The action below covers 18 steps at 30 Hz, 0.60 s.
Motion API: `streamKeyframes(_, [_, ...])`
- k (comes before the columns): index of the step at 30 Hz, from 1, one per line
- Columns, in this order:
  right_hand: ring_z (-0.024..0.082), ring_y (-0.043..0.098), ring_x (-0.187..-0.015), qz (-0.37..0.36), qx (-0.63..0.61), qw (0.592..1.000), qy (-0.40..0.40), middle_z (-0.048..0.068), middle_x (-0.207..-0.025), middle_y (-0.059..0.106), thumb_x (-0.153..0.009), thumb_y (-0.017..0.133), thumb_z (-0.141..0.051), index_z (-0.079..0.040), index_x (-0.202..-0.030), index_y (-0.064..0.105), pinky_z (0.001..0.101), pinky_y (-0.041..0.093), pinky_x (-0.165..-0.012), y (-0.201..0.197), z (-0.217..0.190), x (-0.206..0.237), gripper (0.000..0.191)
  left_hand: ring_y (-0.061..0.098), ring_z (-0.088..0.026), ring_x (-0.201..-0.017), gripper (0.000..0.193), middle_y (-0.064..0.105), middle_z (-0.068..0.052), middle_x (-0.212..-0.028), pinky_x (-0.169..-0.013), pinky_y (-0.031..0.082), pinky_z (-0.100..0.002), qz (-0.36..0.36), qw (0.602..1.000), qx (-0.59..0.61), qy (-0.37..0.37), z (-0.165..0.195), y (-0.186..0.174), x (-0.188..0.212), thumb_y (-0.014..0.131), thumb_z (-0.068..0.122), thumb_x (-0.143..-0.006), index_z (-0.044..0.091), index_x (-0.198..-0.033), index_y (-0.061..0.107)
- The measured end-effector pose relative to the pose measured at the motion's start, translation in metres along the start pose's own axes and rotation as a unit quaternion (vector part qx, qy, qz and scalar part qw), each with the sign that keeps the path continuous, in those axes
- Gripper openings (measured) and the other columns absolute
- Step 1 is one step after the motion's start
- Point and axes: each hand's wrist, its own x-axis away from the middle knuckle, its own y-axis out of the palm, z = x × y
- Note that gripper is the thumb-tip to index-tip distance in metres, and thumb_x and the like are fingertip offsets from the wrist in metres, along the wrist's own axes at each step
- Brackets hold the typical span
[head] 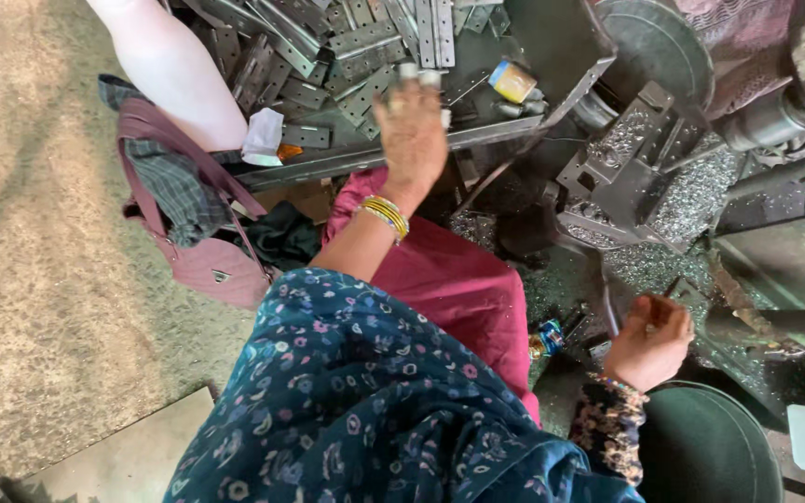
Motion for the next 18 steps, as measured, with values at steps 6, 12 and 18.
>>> streamKeyframes(6, [0.032, 0.072, -0.092, -0.104, 0.041, 0.992, 0.063, 0.009, -0.104, 0.076, -0.105, 0.072, -0.032, -0.012, -0.113, 0.073, 0.0451, 0.053, -0.078, -0.006, -0.011, -0.018, 0.022, 0.059, -0.036, -0.116, 0.030, 0.053, -0.017, -0.140, -0.094, 0.053, -0.055, -0.170, 0.984, -0.021, -0.056, -0.054, 0.015, -0.029, 0.061, 0.014, -0.098, -0.003, -0.121, 0.067])
streamKeyframes(12, [0.036, 0.072, -0.092, -0.172, 0.076, 0.980, 0.061, 0.008, -0.100, 0.076, -0.103, 0.069, -0.043, -0.016, -0.115, 0.073, 0.0486, 0.053, -0.077, -0.007, 0.003, -0.011, 0.030, 0.064, -0.040, -0.109, 0.037, 0.057, -0.019, -0.124, -0.087, 0.054, -0.056, -0.080, 0.996, -0.023, -0.014, -0.062, 0.008, -0.026, 0.066, 0.008, -0.085, 0.000, -0.121, 0.069])
streamKeyframes(18, [0.036, 0.072, -0.091, -0.192, 0.056, 0.976, 0.092, 0.008, -0.099, 0.076, -0.102, 0.068, -0.045, -0.017, -0.114, 0.073, 0.0490, 0.054, -0.076, -0.001, 0.010, -0.011, 0.032, 0.064, -0.041, -0.105, 0.038, 0.063, -0.018, -0.116, -0.088, 0.050, -0.056, -0.097, 0.977, 0.055, -0.181, -0.086, -0.015, -0.019, 0.081, 0.019, -0.071, 0.008, -0.106, 0.070])
